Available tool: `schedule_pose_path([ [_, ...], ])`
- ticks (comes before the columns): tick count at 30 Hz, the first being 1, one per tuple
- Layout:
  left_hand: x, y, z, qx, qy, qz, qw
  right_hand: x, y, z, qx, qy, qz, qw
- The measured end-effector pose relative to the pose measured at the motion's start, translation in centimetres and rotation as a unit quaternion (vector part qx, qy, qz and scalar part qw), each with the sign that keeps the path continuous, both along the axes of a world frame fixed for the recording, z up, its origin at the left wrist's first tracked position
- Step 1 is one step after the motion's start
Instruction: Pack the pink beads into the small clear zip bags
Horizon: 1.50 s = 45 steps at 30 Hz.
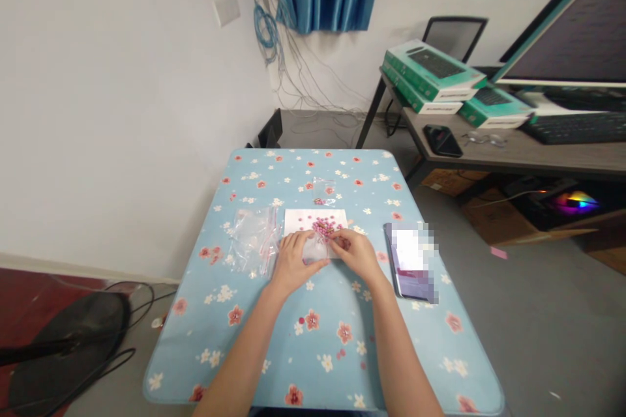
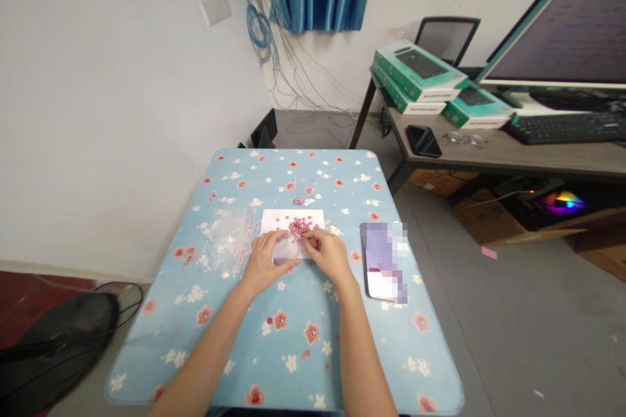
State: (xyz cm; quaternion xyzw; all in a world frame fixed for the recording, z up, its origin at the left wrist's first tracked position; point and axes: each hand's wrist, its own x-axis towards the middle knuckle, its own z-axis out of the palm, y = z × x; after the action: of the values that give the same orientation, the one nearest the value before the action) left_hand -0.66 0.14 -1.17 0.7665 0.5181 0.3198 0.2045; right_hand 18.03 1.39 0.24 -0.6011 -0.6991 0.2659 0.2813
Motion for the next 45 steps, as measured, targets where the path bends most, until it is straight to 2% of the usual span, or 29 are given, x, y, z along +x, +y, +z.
schedule_pose_path([
  [5,0.01,0.02,-0.03,0.0,0.002,-0.001,1.0,-0.36,0.03,-0.39,0.012,-0.044,0.01,0.999],
  [38,-0.05,-0.02,0.01,0.006,0.009,-0.002,1.0,-0.62,-0.02,-0.31,0.009,-0.068,-0.001,0.998],
  [42,-0.02,0.0,0.06,0.006,0.004,-0.005,1.0,-0.57,0.0,-0.35,0.012,-0.035,-0.011,0.999],
  [45,0.0,0.01,0.05,0.002,0.003,-0.003,1.0,-0.47,0.05,-0.39,0.0,0.056,-0.016,0.998],
])
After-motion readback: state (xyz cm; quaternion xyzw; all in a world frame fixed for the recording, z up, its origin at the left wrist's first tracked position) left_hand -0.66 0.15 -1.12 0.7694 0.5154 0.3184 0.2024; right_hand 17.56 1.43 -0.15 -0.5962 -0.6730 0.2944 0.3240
